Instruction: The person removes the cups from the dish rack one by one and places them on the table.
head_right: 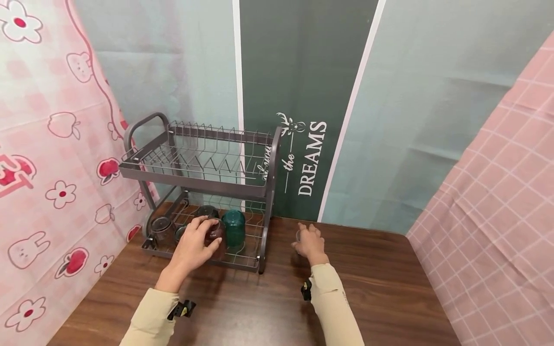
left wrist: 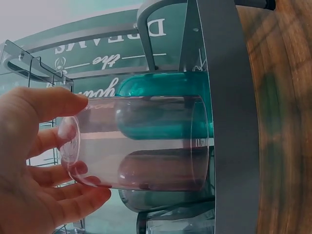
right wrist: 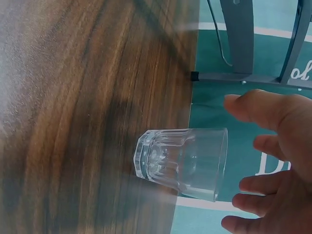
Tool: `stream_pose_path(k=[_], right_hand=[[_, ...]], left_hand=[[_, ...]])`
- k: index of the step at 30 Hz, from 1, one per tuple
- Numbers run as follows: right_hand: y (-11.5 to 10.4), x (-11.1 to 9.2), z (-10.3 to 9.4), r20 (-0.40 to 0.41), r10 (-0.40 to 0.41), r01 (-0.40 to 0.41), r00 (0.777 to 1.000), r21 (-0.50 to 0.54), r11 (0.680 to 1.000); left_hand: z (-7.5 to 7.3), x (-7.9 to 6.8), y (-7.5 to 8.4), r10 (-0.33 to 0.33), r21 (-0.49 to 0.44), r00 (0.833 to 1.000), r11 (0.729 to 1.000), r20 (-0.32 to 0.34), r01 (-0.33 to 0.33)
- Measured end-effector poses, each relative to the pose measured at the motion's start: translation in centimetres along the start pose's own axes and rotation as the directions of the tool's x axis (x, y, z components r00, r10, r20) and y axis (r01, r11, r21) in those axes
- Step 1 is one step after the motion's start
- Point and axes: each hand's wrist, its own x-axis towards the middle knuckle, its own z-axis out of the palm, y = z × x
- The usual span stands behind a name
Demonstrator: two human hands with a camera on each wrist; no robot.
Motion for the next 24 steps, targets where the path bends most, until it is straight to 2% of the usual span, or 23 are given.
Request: stream_pose_path(k=[9, 19, 24], right_hand=[[-1.2, -2.1, -0.2, 0.03, -0.015, 0.017, 0.999, -0.073, 0.997], [-2.1, -3.7, -0.6, 0.046, -0.026, 0.027, 0.999, -0.032, 0.999], [-2.8, -4.5, -1.0, 0.056, -0.05, 0.052, 0.997, -0.019, 0.998]], left_hand=[[0.1, -0.9, 1.0, 0.02, -0.042, 0.999, 0.999, -0.034, -0.022], [0.4, -1.5, 2.0, 0.077, -0.086, 0.993, 0.993, -0.09, -0.085], [0.6, -1.6, 2.3, 0.071, -0.123, 0.991, 0.989, -0.117, -0.086]])
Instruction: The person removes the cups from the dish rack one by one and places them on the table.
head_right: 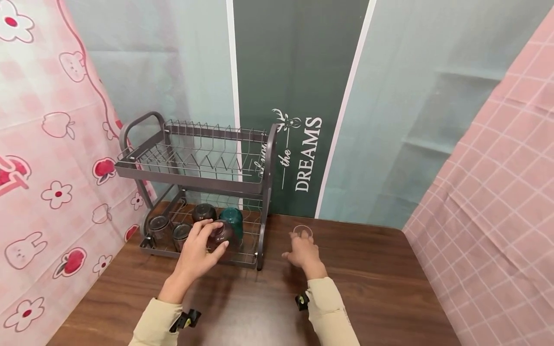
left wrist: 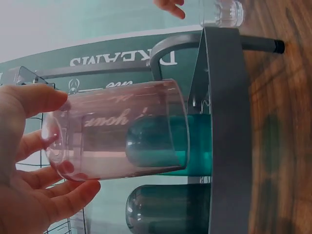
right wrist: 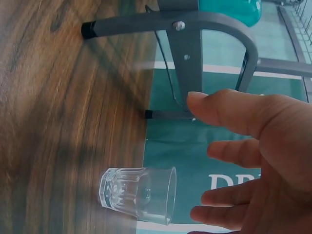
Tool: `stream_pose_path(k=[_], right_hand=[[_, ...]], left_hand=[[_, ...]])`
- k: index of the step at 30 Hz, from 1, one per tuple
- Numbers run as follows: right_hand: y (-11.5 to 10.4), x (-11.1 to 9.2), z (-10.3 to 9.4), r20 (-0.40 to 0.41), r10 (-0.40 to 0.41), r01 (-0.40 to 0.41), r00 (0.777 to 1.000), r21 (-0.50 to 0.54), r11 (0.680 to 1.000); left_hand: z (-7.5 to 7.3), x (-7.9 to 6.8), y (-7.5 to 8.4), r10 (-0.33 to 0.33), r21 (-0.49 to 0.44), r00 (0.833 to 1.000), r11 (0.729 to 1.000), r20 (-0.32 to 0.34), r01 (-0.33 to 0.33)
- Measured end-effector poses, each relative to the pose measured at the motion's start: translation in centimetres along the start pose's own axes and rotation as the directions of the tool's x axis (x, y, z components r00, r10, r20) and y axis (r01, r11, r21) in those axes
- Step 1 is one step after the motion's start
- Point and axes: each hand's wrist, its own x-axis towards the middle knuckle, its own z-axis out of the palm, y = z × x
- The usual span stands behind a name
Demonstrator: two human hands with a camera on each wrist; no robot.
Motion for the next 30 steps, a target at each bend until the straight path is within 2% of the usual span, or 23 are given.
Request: stream_pose_path(k=[10, 16, 23, 30], right_hand=[[-0.5, -1.3, 0.1, 0.012, -0.036, 0.035, 0.999, 0.066, 0.997], [-0.7, -2.1, -0.1, -0.017, -0.076, 0.078, 0.997, 0.117, 0.99], [-1.2, -2.9, -0.3, -0.104, -0.14, 0.159, 0.985, 0.216, 0.963], [-1.3, -3.4, 0.2, -0.219, -0.21, 0.268, 0.953, 0.288, 0.919]], left_hand=[[0.9, -0.7, -0.1, -0.062, -0.068, 0.995, 0.996, -0.072, 0.057], [1.3, -1.2, -0.2, -0.123, -0.143, 0.989, 0.984, -0.08, 0.111], [1.9, -1.6, -0.2, -0.163, -0.261, 0.982, 0.956, -0.099, 0.133], [2.5, -1.9, -0.1, -0.201, -0.34, 0.975, 0.927, -0.098, 0.157]])
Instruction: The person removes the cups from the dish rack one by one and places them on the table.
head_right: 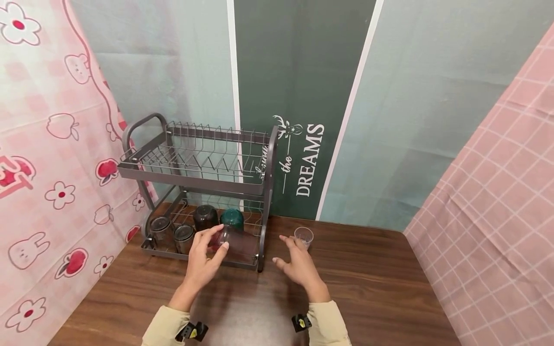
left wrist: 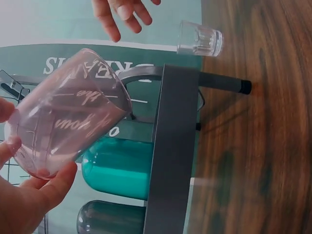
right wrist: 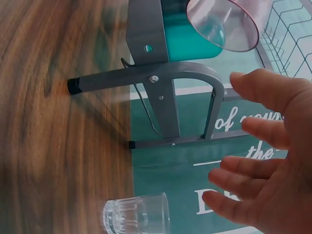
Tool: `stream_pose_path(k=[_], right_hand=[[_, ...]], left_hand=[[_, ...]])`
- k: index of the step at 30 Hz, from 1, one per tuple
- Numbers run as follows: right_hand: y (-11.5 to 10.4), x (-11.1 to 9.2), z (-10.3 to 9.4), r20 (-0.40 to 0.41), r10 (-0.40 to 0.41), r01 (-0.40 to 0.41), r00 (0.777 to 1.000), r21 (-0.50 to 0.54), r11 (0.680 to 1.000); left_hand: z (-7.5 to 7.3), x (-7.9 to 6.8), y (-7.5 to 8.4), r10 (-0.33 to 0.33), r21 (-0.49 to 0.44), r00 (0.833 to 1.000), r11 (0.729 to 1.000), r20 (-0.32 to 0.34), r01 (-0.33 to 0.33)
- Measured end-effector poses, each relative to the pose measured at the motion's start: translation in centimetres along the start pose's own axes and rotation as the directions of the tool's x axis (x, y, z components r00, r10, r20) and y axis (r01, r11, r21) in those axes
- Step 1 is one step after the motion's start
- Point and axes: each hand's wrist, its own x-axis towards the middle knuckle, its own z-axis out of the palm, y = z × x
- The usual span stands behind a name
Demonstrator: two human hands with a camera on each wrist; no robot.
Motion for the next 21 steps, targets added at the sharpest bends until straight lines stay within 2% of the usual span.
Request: stream_pose_path(k=[5, 9, 14, 19, 21], right_hand=[[0.0, 0.0, 0.6, -0.064, -0.038, 0.044, 0.997, 0.096, 0.994], [-0.1, -0.3, 1.2, -0.103, 0.021, 0.008, 0.994, 0.273, 0.962], [-0.7, -0.5, 1.9, -0.12, 0.093, -0.02, 0.988, 0.505, 0.863], [-1.2, -0.4, 2.5, -0.128, 0.072, 0.028, 0.989, 0.646, 0.763], [-1.3, -0.2, 2.8, -0.119, 0.047, 0.048, 0.992, 0.681, 0.731]], left_hand=[[0.4, -0.4, -0.3, -0.033, -0.043, 0.999, 0.999, -0.005, 0.033], [0.6, -1.0, -0.4, -0.08, -0.103, 0.997, 0.992, -0.01, 0.078], [0.8, -1.2, 0.5, -0.121, -0.171, 0.992, 0.979, -0.023, 0.115], [0.5, -0.9, 2.5, -0.143, -0.285, 0.989, 0.95, -0.043, 0.125], [0.6, -0.8, 2.7, -0.154, -0.316, 0.987, 0.939, -0.042, 0.133]])
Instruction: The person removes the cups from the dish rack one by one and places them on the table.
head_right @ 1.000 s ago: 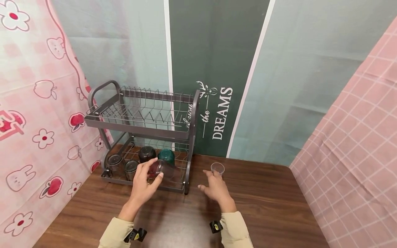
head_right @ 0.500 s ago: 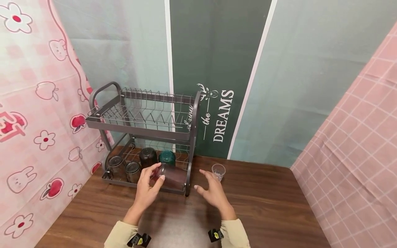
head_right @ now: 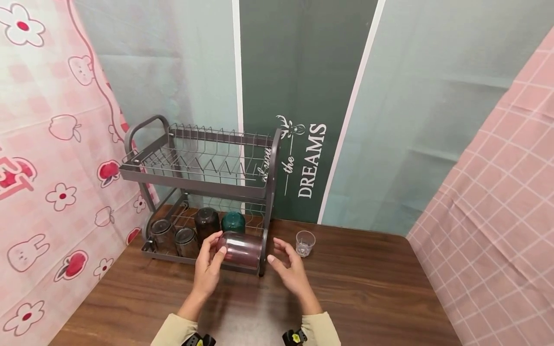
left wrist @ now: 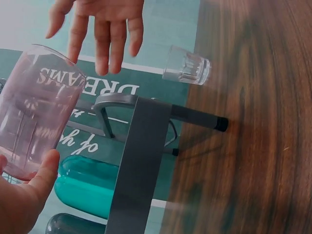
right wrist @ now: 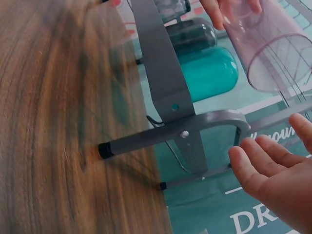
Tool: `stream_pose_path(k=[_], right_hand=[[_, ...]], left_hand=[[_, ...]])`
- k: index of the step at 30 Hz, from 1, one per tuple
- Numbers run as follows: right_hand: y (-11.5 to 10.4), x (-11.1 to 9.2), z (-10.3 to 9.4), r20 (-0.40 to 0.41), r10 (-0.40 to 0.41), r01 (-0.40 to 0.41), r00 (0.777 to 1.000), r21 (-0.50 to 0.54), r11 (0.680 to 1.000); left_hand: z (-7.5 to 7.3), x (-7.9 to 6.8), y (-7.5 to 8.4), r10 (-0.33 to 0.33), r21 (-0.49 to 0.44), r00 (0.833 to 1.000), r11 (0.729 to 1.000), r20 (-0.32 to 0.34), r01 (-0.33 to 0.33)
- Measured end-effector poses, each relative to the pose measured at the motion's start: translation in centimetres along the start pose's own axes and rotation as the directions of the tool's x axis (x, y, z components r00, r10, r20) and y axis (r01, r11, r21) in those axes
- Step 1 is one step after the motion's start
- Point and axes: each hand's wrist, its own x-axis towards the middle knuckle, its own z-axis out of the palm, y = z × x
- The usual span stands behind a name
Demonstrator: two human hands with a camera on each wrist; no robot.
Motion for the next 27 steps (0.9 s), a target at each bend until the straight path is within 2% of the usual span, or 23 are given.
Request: stream_pose_path(k=[5, 11, 22, 27], right_hand=[[0.1, 0.1, 0.4, 0.059, -0.03, 0.024, 0.998, 0.1, 0.995], [-0.3, 0.2, 0.7, 0.083, -0.027, 0.011, 0.996, 0.182, 0.983], [-0.3, 0.5, 0.8, 0.1, -0.027, 0.003, 0.995, 0.232, 0.973], [-0.4, 0.6, 1.1, 0.099, -0.026, 0.002, 0.995, 0.236, 0.972]], left_hand=[[0.5, -0.2, -0.3, -0.014, -0.05, 1.0, 0.999, 0.004, 0.014], [1.1, -0.4, -0.7, -0.016, -0.117, 0.999, 0.993, 0.035, 0.02], [1.5, -0.9, -1.0, 0.008, -0.104, 0.999, 0.995, 0.052, -0.003], [1.3, -0.8, -0.7, -0.01, -0.098, 0.999, 0.995, 0.051, 0.015]])
